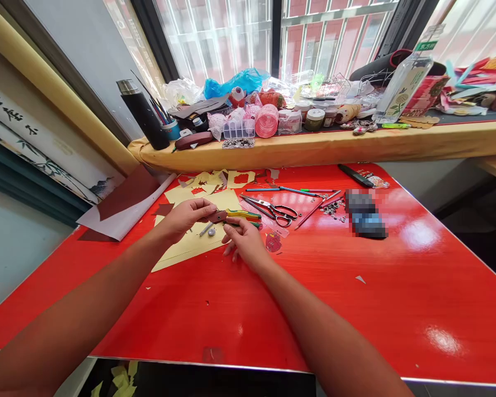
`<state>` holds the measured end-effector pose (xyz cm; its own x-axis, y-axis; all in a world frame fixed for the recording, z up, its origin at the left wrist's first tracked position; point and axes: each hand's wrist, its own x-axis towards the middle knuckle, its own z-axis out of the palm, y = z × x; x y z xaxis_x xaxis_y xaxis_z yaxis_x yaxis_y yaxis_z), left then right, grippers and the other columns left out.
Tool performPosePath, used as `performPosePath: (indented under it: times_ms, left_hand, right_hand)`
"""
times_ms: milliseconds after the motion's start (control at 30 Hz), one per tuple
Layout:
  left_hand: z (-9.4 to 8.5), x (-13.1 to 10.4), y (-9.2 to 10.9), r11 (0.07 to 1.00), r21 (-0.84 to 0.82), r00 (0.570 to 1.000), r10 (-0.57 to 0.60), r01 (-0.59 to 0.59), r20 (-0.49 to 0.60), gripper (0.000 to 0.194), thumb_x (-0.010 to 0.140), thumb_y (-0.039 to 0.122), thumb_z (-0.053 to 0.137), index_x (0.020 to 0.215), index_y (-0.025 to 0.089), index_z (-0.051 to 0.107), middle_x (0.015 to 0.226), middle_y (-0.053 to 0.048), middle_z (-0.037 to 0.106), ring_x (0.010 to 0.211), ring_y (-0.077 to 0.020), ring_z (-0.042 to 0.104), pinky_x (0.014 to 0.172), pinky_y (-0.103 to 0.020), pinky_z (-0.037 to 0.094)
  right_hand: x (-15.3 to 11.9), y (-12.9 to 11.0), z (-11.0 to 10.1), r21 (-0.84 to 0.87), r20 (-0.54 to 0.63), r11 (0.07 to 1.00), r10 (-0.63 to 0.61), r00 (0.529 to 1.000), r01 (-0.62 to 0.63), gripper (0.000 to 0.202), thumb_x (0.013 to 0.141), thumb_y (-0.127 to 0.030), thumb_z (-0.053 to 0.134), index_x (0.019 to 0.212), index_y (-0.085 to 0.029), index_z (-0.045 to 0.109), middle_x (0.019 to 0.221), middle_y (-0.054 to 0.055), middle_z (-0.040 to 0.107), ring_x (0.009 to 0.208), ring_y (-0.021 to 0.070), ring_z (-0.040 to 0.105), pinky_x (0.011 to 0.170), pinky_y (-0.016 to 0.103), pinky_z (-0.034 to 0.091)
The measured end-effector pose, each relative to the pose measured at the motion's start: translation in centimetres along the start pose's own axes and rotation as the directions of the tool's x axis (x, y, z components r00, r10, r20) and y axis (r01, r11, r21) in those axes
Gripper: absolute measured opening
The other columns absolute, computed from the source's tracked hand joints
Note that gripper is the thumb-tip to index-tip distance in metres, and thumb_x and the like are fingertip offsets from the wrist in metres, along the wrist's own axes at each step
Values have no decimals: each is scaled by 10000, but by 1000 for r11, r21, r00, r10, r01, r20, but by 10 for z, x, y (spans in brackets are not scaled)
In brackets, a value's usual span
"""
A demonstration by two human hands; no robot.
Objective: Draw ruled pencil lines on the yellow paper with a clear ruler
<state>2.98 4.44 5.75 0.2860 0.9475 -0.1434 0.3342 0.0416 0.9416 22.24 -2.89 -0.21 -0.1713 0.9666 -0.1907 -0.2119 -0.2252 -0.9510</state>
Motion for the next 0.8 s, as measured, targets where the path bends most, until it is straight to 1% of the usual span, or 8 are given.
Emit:
performPosePath:
  times_ms: [100,300,367,467,567,633,700,800]
  left_hand:
    - [1,-3,1,1000,23,1000,-11,10,10,510,712,669,861,857,195,740,850,-61,765,818,-215,658,742,-328,476]
    - [6,-9,-5,998,48,998,-35,33,50,528,731,706,837,806,195,730,808,-56,763,747,-203,645,677,-315,452]
    - [3,-9,-5,999,46,998,-30,28,48,529,723,709,843,818,200,740,827,-64,779,767,-217,669,684,-319,468]
    - [-3,-5,-3,1000,28,1000,1,-2,26,539,706,714,856,855,206,754,895,-80,808,865,-255,724,757,-343,523]
    - [-5,9,6,999,5,999,34,-34,18,566,701,731,852,872,201,752,921,-97,823,904,-283,755,791,-370,558]
    - [0,23,16,998,-5,998,57,-57,39,545,718,714,851,881,202,762,939,-102,833,922,-290,768,803,-376,572]
    - [10,41,30,996,-9,994,88,-88,69,483,726,659,872,868,208,775,941,-99,841,939,-286,775,828,-375,579]
    - [35,74,55,991,-3,984,133,-134,114,379,688,546,932,777,214,772,852,-91,833,885,-279,771,820,-375,583]
  right_hand:
    - [-1,0,0,1,0,1000,-11,1000,11,418,1046,-311,641,1443,-185,602,789,-20,702,476,124,685,332,183,482]
    - [-2,1,0,-23,38,1000,-16,999,17,426,1046,-308,638,1457,-196,618,815,-15,705,477,120,690,341,187,486]
    - [-1,2,-1,-12,28,1000,-13,1000,13,463,1046,-321,641,1489,-197,593,818,-14,707,479,119,689,345,186,480]
    - [0,2,0,1,6,1000,3,1000,-3,462,1049,-327,626,1482,-175,574,815,-10,709,481,120,682,352,187,467]
    - [1,3,4,-37,23,999,29,999,-28,341,1062,-318,586,1371,-178,614,801,-20,698,494,121,679,381,193,467]
    - [0,3,9,-67,13,997,29,1000,-28,243,1066,-299,574,1262,-175,646,758,-30,680,471,119,649,397,202,459]
    - [-4,3,13,-117,31,993,30,999,-26,135,1042,-255,618,1120,-171,690,704,-34,667,467,113,621,436,205,456]
    - [-13,3,14,-372,100,928,38,994,2,104,1032,-219,633,1045,-187,731,662,-40,649,527,118,632,521,206,456]
